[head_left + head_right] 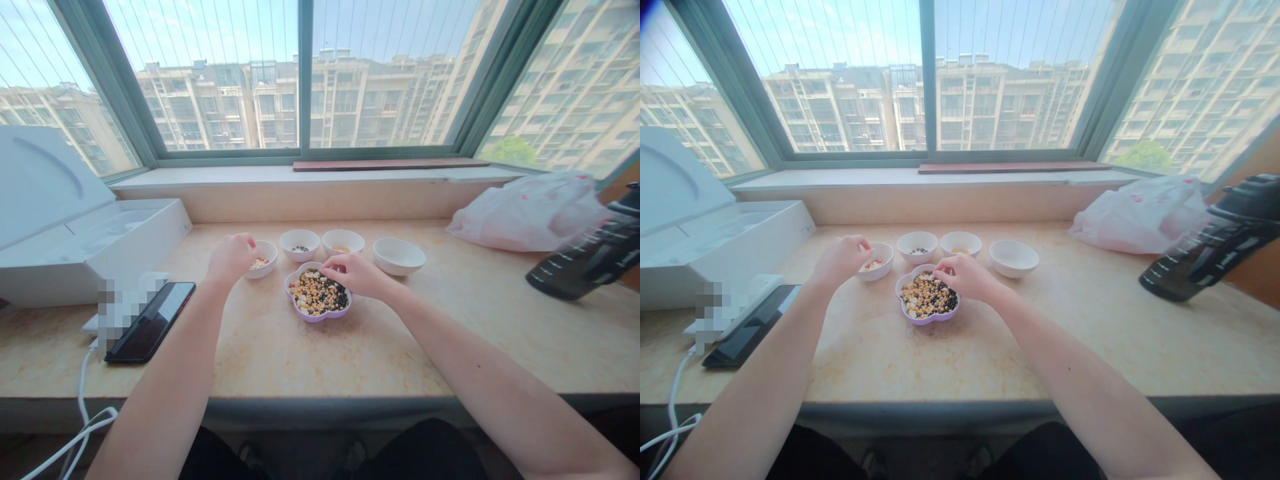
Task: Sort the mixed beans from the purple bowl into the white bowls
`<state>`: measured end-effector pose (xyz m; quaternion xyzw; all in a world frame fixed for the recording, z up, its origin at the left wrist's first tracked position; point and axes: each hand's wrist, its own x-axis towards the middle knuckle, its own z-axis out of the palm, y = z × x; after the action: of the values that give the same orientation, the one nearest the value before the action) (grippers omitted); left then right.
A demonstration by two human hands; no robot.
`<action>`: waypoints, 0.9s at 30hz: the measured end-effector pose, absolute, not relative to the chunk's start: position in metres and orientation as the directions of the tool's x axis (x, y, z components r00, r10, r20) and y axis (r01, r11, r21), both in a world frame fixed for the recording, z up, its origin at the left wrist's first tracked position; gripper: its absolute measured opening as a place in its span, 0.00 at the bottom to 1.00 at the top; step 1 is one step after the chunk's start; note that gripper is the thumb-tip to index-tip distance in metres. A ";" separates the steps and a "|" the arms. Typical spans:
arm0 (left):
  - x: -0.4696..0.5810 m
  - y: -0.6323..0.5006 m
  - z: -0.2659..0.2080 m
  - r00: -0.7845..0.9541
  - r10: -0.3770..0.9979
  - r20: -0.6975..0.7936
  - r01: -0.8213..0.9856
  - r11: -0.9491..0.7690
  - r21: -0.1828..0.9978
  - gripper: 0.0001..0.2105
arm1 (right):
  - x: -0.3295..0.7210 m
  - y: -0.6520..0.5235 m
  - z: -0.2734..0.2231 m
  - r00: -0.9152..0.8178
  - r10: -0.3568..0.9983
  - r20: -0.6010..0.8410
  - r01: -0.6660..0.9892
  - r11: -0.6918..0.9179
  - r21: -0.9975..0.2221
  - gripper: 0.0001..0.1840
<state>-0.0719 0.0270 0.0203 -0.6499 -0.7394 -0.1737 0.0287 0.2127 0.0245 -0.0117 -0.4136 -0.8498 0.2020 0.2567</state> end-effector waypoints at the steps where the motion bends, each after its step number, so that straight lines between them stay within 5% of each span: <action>1: -0.073 0.027 0.019 -0.156 0.963 0.218 0.971 0.110 0.212 0.12 | 0.213 0.024 -0.011 -0.523 0.808 0.270 0.605 0.575 -0.550 0.10; 7: -0.071 0.027 0.016 -0.161 0.966 0.203 0.968 0.115 0.225 0.17 | 0.214 0.025 -0.009 -0.501 0.822 0.271 0.645 0.564 -0.516 0.11; 17: -0.035 0.020 0.002 0.410 0.868 0.281 0.772 -0.494 0.400 0.12 | 0.203 0.015 -0.012 -0.675 0.686 0.270 0.547 0.712 -0.440 0.08; 21: -0.018 0.010 -0.002 0.440 0.863 0.246 0.740 -0.504 0.444 0.11 | 0.197 0.010 -0.012 -0.742 0.641 0.198 0.559 0.754 -0.345 0.08; 27: -0.006 0.002 -0.002 0.459 0.864 0.208 0.738 -0.500 0.453 0.11 | 0.193 0.010 -0.015 -0.723 0.674 0.150 0.573 0.707 -0.416 0.08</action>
<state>-0.0058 0.0025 -0.0024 -0.8405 -0.4764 -0.2092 -0.1512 0.1932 0.0097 -0.0154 -0.3417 -0.9120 0.1729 0.1468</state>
